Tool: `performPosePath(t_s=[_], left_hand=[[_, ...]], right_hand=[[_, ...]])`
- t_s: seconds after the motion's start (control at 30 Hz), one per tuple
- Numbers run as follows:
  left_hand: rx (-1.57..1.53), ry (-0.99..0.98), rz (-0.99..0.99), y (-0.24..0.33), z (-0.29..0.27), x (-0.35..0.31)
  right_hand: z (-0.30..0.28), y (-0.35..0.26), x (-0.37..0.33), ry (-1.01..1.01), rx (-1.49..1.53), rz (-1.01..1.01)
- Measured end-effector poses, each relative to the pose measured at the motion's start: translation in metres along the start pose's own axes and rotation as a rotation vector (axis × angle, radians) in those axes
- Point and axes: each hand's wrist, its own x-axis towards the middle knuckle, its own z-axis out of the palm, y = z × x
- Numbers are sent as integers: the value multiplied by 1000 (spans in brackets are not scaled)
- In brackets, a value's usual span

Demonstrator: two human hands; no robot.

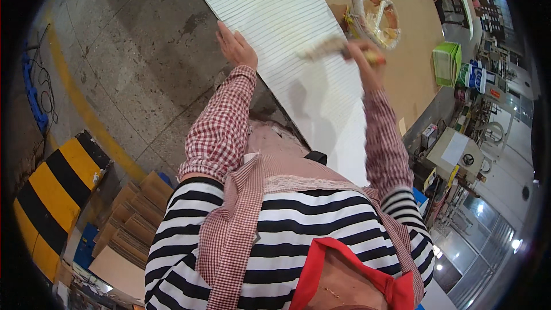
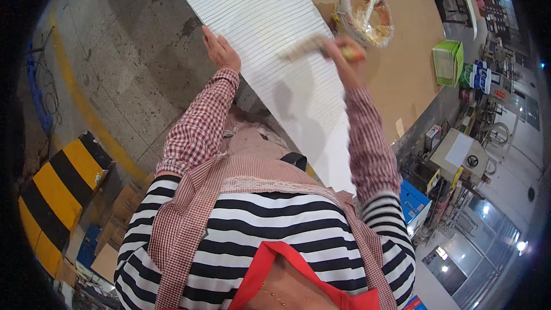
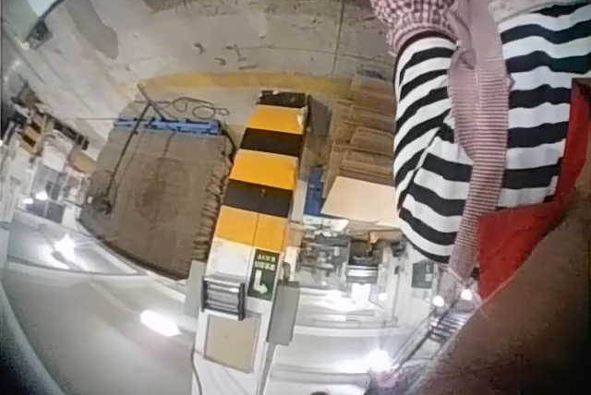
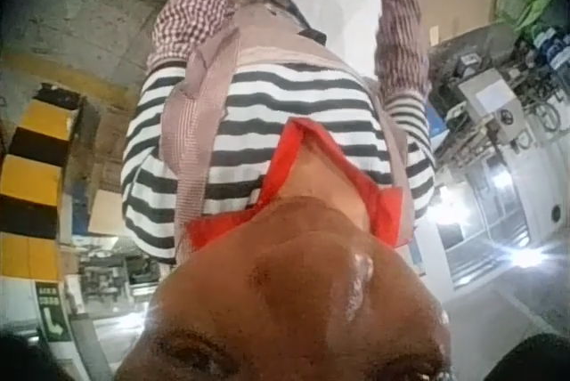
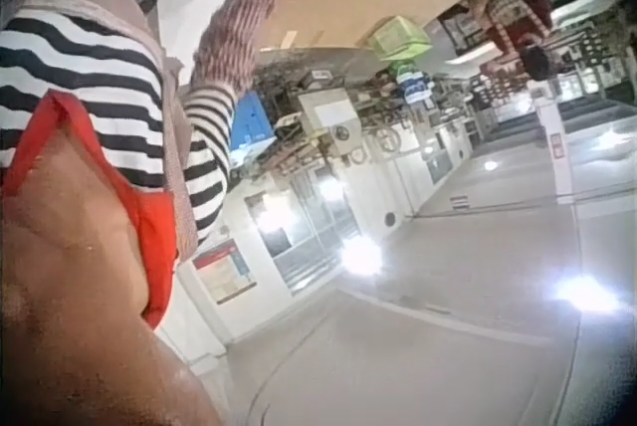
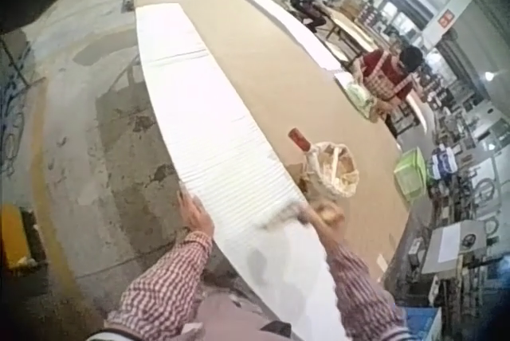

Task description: Applying adhesive with a brush onto long strips of white paper materials on a work table.

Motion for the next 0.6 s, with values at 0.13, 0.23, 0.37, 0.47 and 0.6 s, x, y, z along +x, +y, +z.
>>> performPosePath(t_s=[0.13,0.23,0.37,0.47,0.6], left_hand=[[13,-21,17,2,-2,0],[19,-14,20,3,-4,1],[30,-13,-10,-3,-3,4],[4,8,23,-3,2,5],[22,37,35,-5,1,5]], right_hand=[[67,1,81,-25,185,-82],[57,32,71,-72,43,-54],[-11,61,-30,-27,-92,75],[-68,85,-115,14,-128,213],[-101,76,-164,33,-124,394]])
